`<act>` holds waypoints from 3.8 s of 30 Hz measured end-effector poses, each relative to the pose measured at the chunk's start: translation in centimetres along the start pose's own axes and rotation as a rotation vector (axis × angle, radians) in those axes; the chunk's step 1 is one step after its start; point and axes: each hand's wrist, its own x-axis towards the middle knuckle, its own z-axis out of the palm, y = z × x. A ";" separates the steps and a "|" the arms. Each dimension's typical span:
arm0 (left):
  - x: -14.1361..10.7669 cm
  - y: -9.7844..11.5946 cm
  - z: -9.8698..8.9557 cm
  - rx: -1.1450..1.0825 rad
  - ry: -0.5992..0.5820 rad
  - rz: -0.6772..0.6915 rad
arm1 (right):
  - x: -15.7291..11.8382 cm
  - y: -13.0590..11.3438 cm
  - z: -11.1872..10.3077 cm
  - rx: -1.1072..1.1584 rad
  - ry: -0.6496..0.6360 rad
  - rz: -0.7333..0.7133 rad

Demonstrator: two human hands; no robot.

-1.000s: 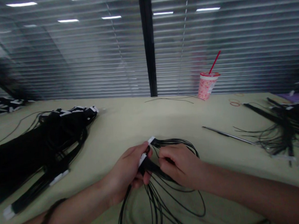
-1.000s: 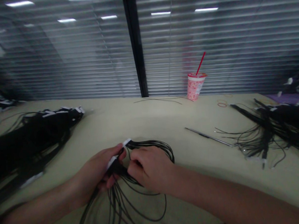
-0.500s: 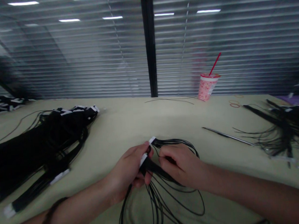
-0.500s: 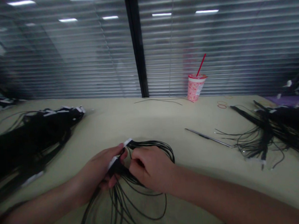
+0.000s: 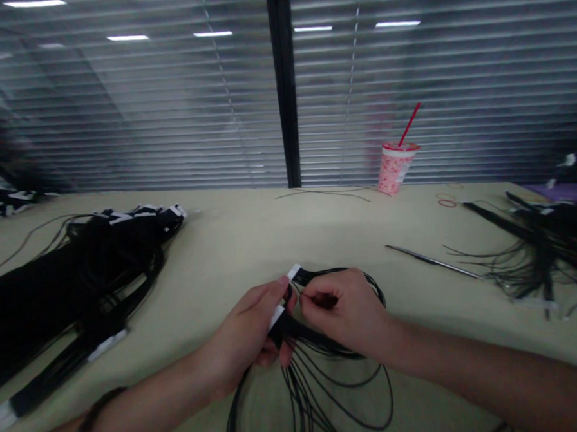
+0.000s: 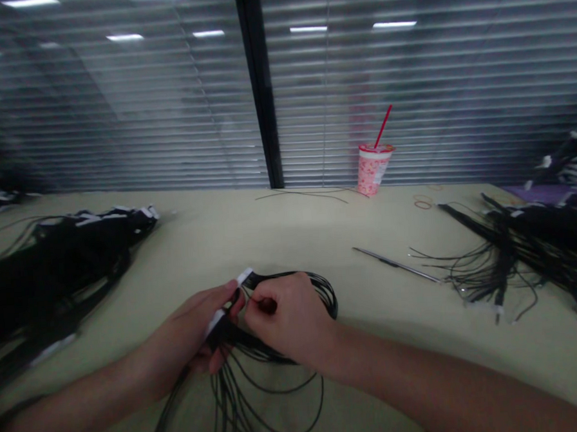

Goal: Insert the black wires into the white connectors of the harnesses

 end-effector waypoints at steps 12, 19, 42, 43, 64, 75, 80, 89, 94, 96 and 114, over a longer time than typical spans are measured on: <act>-0.5 0.6 0.3 0.141 -0.070 0.060 | -0.4 -0.5 0.0 0.082 0.009 -0.012; -0.2 0.6 0.2 0.150 -0.079 0.084 | -0.5 -0.4 -0.1 0.061 0.015 -0.044; 0.3 0.2 -0.2 -0.126 0.081 0.062 | 1.7 3.6 -2.9 0.067 -0.258 -0.043; 0.4 0.1 -0.2 -0.121 0.080 0.076 | 2.0 4.4 -3.3 0.087 -0.221 0.006; 0.4 0.2 -0.5 -0.336 -0.021 0.009 | -1.7 -4.2 -2.9 -0.303 -0.153 -0.282; 0.6 0.1 -0.7 -0.318 -0.076 0.084 | -1.3 -3.3 -2.5 -0.283 -0.321 -0.145; 0.6 0.2 -0.6 -0.313 -0.041 0.077 | -0.8 -4.1 -3.7 -0.013 -0.347 0.127; 0.5 0.4 -0.7 -0.253 -0.052 0.046 | 2.7 -3.3 -12.5 1.083 0.154 0.411; 0.6 0.4 -0.8 -0.253 -0.085 0.043 | 4.1 -0.4 -14.3 0.992 0.570 0.306; 0.6 0.3 -0.8 -0.247 -0.116 0.056 | 4.4 0.1 -13.9 0.955 0.620 0.297; 0.5 0.7 -0.7 -0.090 -0.018 -0.021 | -0.5 0.2 -0.4 -0.015 -0.088 -0.006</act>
